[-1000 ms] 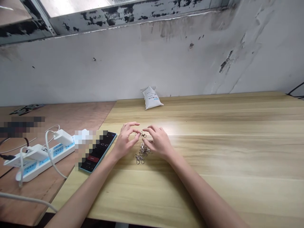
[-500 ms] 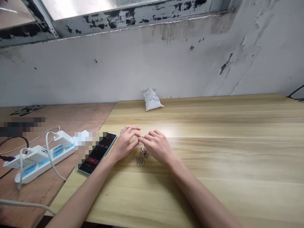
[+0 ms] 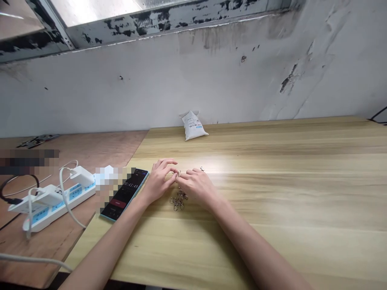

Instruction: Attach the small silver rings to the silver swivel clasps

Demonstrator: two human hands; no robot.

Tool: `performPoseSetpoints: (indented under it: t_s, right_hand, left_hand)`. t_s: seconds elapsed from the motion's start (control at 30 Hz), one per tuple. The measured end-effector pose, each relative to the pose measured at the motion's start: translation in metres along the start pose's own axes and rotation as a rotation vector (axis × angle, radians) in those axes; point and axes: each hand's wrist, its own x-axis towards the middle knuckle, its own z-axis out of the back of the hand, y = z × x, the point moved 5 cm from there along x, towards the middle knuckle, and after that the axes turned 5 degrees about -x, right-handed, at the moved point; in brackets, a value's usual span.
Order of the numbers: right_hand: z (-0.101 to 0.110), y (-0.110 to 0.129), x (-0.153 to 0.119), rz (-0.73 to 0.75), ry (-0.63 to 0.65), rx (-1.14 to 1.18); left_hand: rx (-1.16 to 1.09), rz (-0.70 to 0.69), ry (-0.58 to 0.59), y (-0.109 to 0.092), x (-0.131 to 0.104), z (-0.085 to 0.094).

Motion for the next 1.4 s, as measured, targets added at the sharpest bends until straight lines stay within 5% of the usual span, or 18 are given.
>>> performPoseSetpoints:
  t_s: [0.17,0.33,0.57,0.73,1.0,1.4]
  right_hand:
    - [0.003,0.001,-0.001,0.015,0.045,0.057]
    - [0.01,-0.038,-0.012,-0.214,-0.066,0.091]
    - [-0.001,-0.069,-0.027,-0.363,0.069,0.071]
    - [0.003,-0.056,-0.024,-0.373,0.052,0.16]
    - [0.004,-0.009,-0.014,-0.148,0.126,0.261]
    - [0.0,-0.005,-0.013,-0.122,0.134,0.314]
  left_hand:
    - [0.041,0.046,-0.027,0.009,0.0,0.003]
    - [0.135,0.079,0.031,0.025,-0.001,0.005]
    - [0.15,0.069,0.051,0.02,0.0,0.006]
    - [0.063,0.096,0.034,0.014,0.0,0.001]
    - [0.012,0.083,0.125,0.008,0.0,-0.004]
    - [-0.001,0.059,0.146,0.002,0.0,-0.004]
